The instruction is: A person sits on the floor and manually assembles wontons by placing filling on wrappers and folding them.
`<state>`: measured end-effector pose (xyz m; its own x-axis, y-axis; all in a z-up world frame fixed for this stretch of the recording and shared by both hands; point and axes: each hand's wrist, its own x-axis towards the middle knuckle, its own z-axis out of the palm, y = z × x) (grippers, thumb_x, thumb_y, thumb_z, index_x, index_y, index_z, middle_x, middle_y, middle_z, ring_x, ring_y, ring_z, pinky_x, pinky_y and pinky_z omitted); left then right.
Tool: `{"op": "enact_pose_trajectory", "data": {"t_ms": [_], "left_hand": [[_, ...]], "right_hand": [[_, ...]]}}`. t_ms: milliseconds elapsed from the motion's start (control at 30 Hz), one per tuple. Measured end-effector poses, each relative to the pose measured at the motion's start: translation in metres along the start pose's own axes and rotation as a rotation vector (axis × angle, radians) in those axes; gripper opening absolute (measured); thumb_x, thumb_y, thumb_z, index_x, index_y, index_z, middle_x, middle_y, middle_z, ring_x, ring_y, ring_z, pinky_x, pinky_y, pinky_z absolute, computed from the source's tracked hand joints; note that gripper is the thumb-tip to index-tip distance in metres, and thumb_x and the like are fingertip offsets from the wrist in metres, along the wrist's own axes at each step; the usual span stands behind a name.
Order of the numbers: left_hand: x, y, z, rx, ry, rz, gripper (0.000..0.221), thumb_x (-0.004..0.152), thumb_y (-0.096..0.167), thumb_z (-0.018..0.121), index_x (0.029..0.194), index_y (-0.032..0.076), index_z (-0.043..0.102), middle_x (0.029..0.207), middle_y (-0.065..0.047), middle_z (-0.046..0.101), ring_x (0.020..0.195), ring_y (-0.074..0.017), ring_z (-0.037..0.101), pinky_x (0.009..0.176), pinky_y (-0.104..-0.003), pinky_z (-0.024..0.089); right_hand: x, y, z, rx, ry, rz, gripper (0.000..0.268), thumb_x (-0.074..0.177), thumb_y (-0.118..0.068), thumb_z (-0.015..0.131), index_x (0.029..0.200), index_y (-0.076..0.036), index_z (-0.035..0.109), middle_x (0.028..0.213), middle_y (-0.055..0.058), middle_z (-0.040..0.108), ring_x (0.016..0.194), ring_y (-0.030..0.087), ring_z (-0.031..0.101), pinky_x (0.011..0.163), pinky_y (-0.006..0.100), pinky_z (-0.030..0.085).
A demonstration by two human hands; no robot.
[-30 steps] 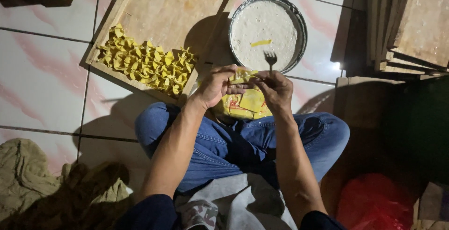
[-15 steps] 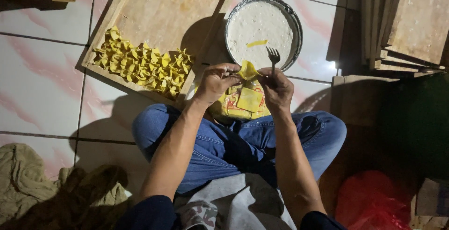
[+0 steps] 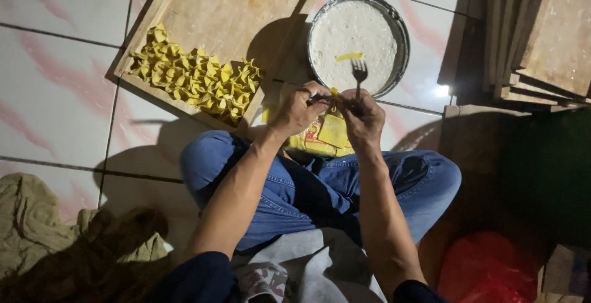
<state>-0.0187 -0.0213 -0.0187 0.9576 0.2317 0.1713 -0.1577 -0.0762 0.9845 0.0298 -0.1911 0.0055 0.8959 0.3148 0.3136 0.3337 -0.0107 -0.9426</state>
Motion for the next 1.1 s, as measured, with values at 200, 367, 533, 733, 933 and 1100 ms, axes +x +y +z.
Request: {"op": "enact_pose_trajectory", "data": {"t_ms": [200, 367, 533, 733, 933, 1100], "left_hand": [[0.004, -0.008, 0.003, -0.1, -0.067, 0.096, 0.005, 0.085, 0.006, 0.073, 0.089, 0.003, 0.075, 0.089, -0.015, 0.073, 0.091, -0.0295, 0.072, 0.081, -0.039, 0.055], [-0.001, 0.003, -0.002, -0.09, -0.08, 0.094, 0.007, 0.084, 0.004, 0.074, 0.09, 0.001, 0.073, 0.089, -0.017, 0.071, 0.091, -0.0316, 0.071, 0.082, -0.04, 0.055], [-0.004, -0.002, 0.0, -0.079, -0.142, 0.09, 0.01, 0.083, 0.002, 0.073, 0.091, -0.003, 0.07, 0.091, -0.021, 0.071, 0.093, -0.0378, 0.071, 0.083, -0.044, 0.054], [-0.005, 0.005, 0.007, 0.036, -0.189, 0.075, 0.01, 0.087, 0.001, 0.071, 0.096, 0.001, 0.074, 0.091, -0.02, 0.071, 0.093, -0.039, 0.071, 0.082, -0.044, 0.055], [-0.007, 0.019, 0.01, 0.131, -0.246, -0.1, 0.04, 0.086, 0.002, 0.072, 0.125, 0.015, 0.07, 0.102, -0.017, 0.074, 0.103, -0.0362, 0.072, 0.087, -0.043, 0.061], [-0.007, 0.022, 0.016, 0.119, -0.267, -0.085, 0.04, 0.088, 0.0, 0.069, 0.125, 0.013, 0.07, 0.104, -0.022, 0.073, 0.102, -0.039, 0.072, 0.087, -0.044, 0.062]], "right_hand": [[-0.008, -0.004, -0.001, 0.146, 0.065, 0.211, 0.028, 0.084, 0.001, 0.086, 0.107, 0.004, 0.07, 0.085, 0.012, 0.072, 0.078, 0.013, 0.07, 0.071, 0.027, 0.057], [-0.004, -0.023, 0.0, 0.172, 0.052, 0.31, 0.037, 0.083, 0.001, 0.087, 0.112, 0.003, 0.064, 0.084, 0.011, 0.073, 0.075, 0.013, 0.072, 0.071, 0.024, 0.058], [-0.01, -0.013, -0.006, 0.07, 0.018, 0.332, 0.041, 0.081, -0.003, 0.09, 0.114, 0.001, 0.066, 0.083, 0.011, 0.072, 0.074, 0.012, 0.07, 0.071, 0.026, 0.059], [-0.014, -0.005, -0.018, 0.06, 0.045, 0.349, 0.044, 0.081, -0.005, 0.091, 0.117, 0.001, 0.066, 0.087, 0.011, 0.073, 0.078, 0.009, 0.067, 0.073, 0.025, 0.057], [-0.023, -0.02, -0.012, 0.065, 0.05, 0.41, 0.037, 0.083, -0.007, 0.089, 0.114, -0.003, 0.068, 0.089, 0.011, 0.071, 0.074, 0.012, 0.064, 0.066, 0.024, 0.054], [-0.028, -0.001, -0.022, 0.116, 0.037, 0.425, 0.041, 0.085, -0.006, 0.087, 0.119, -0.001, 0.064, 0.086, 0.011, 0.068, 0.067, 0.01, 0.061, 0.058, 0.021, 0.05]]}}
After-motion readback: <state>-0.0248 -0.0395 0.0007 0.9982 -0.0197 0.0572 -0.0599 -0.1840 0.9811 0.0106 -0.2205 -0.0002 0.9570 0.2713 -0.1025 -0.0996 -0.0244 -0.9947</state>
